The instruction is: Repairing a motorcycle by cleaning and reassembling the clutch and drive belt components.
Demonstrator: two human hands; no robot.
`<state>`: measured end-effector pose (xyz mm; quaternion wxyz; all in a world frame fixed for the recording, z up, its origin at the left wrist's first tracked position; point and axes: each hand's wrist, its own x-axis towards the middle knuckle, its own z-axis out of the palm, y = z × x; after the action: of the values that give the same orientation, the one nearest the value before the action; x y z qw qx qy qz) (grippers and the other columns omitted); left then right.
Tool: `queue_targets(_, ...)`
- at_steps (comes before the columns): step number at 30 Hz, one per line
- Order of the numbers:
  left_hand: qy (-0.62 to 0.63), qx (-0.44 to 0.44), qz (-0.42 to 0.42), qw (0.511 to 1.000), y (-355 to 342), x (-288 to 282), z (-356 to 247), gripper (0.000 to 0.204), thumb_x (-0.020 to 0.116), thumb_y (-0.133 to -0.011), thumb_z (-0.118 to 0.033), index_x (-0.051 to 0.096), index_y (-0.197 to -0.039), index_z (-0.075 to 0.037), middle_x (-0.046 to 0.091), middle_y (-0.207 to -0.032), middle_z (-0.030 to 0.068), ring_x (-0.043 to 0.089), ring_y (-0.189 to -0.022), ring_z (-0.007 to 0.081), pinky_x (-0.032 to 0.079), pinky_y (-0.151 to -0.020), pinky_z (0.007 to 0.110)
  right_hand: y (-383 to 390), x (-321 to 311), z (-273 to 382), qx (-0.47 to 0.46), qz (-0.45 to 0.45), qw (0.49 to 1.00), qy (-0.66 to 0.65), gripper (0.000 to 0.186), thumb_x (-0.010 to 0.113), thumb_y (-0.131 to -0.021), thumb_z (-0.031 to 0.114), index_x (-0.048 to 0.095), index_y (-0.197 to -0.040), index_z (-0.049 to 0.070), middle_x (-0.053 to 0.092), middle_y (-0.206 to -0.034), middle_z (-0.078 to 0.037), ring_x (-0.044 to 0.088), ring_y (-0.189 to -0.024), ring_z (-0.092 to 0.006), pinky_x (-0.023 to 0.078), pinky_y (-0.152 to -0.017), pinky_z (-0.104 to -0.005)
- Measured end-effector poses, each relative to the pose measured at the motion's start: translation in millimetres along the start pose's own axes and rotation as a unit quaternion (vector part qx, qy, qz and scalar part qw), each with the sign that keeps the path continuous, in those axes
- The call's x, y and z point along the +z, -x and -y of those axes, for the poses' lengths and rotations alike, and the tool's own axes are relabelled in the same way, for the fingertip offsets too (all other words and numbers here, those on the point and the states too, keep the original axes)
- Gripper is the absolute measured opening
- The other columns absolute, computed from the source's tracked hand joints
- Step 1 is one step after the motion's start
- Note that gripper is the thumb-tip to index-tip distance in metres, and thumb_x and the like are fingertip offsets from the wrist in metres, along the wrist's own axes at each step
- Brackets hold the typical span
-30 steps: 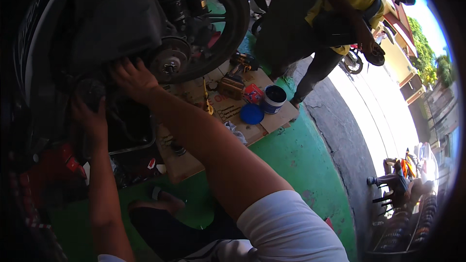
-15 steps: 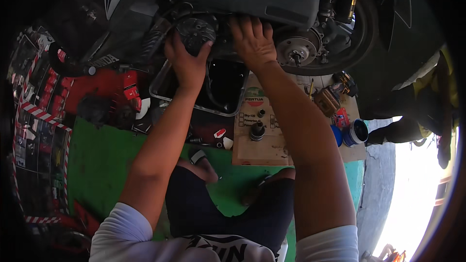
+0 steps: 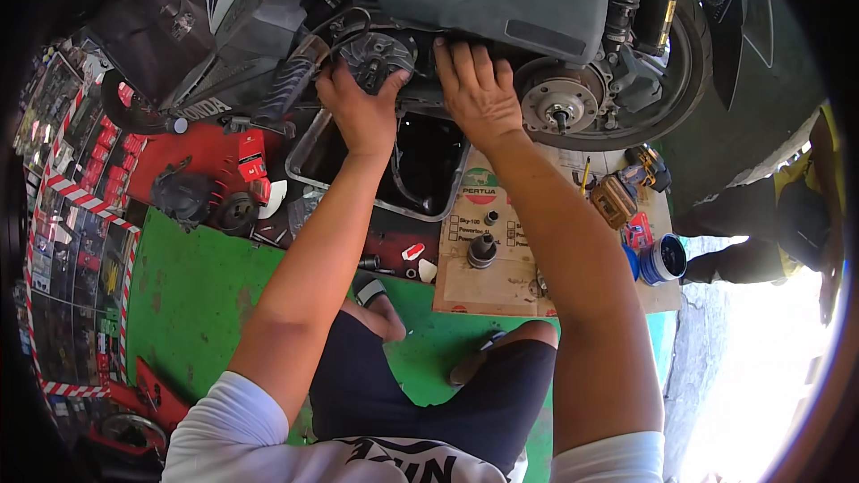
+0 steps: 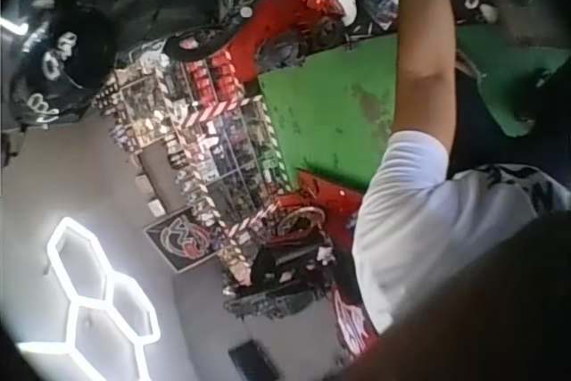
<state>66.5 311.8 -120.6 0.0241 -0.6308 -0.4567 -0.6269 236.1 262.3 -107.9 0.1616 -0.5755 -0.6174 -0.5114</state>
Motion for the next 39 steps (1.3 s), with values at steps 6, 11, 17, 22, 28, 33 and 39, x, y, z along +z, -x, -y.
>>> queue_targets(6,0.011,-0.018,-0.001,1.000,3,3,-3,0.083,0.091,-0.075,-0.028,0.048,-0.139,0.004,0.045,-0.136,0.0270,0.049,-0.121,0.0432,0.043,-0.107,0.049,-6,-4,-10,-0.001,-0.033,0.998,-0.044,0.079,0.073,-0.078,0.035,0.050,-0.150,0.015,0.047,-0.140,-0.011,0.046,-0.121,-0.0278,0.039,-0.095,-0.0413)
queue_targets(11,0.023,0.013,-0.032,0.999,8,2,-3,0.081,0.090,-0.077,-0.027,0.048,-0.140,0.004,0.045,-0.136,0.0261,0.049,-0.120,0.0423,0.042,-0.108,0.048,2,2,-4,-0.006,-0.007,1.000,-0.018,0.079,0.073,-0.078,0.036,0.050,-0.150,0.016,0.046,-0.140,-0.011,0.046,-0.120,-0.0274,0.039,-0.095,-0.0405)
queue_targets(17,-0.001,0.114,0.013,0.993,18,-4,6,0.080,0.087,-0.075,-0.022,0.051,-0.144,-0.006,0.044,-0.145,0.0187,0.048,-0.121,0.0369,0.041,-0.104,0.048,-4,6,-7,-0.009,-0.043,0.998,-0.035,0.078,0.073,-0.078,0.035,0.050,-0.150,0.015,0.046,-0.140,-0.010,0.047,-0.119,-0.0265,0.039,-0.093,-0.0396)
queue_targets(22,-0.145,0.275,0.054,0.949,15,-6,-2,0.071,0.085,-0.072,-0.025,0.058,-0.136,-0.014,0.047,-0.146,0.0106,0.049,-0.120,0.0297,0.039,-0.099,0.043,-1,9,-7,-0.017,-0.042,0.999,-0.025,0.079,0.073,-0.078,0.034,0.050,-0.150,0.015,0.047,-0.139,-0.009,0.047,-0.119,-0.0258,0.039,-0.093,-0.0387)
queue_targets(28,-0.212,0.357,0.039,0.909,-6,5,-10,0.067,0.082,-0.070,-0.029,0.060,-0.132,-0.019,0.049,-0.146,0.0047,0.047,-0.126,0.0240,0.033,-0.101,0.041,-5,2,-5,-0.003,-0.064,0.998,-0.025,0.080,0.073,-0.077,0.034,0.050,-0.150,0.015,0.047,-0.140,-0.009,0.047,-0.119,-0.0255,0.039,-0.093,-0.0378)
queue_targets(33,-0.226,0.403,0.053,0.885,-15,13,-1,0.075,0.083,-0.068,-0.034,0.057,-0.137,-0.019,0.047,-0.147,0.0035,0.044,-0.129,0.0225,0.028,-0.104,0.041,-4,2,-5,0.005,-0.052,0.998,-0.027,0.081,0.074,-0.076,0.034,0.050,-0.150,0.015,0.047,-0.140,-0.009,0.047,-0.120,-0.0257,0.039,-0.093,-0.0377)
queue_targets(39,-0.262,0.440,0.049,0.857,-24,13,-1,0.085,0.085,-0.065,-0.041,0.053,-0.141,-0.016,0.046,-0.147,0.0023,0.041,-0.132,0.0207,0.026,-0.105,0.041,-7,2,-6,0.002,-0.061,0.998,-0.020,0.081,0.074,-0.075,0.034,0.050,-0.150,0.014,0.047,-0.141,-0.009,0.047,-0.121,-0.0256,0.040,-0.094,-0.0374)
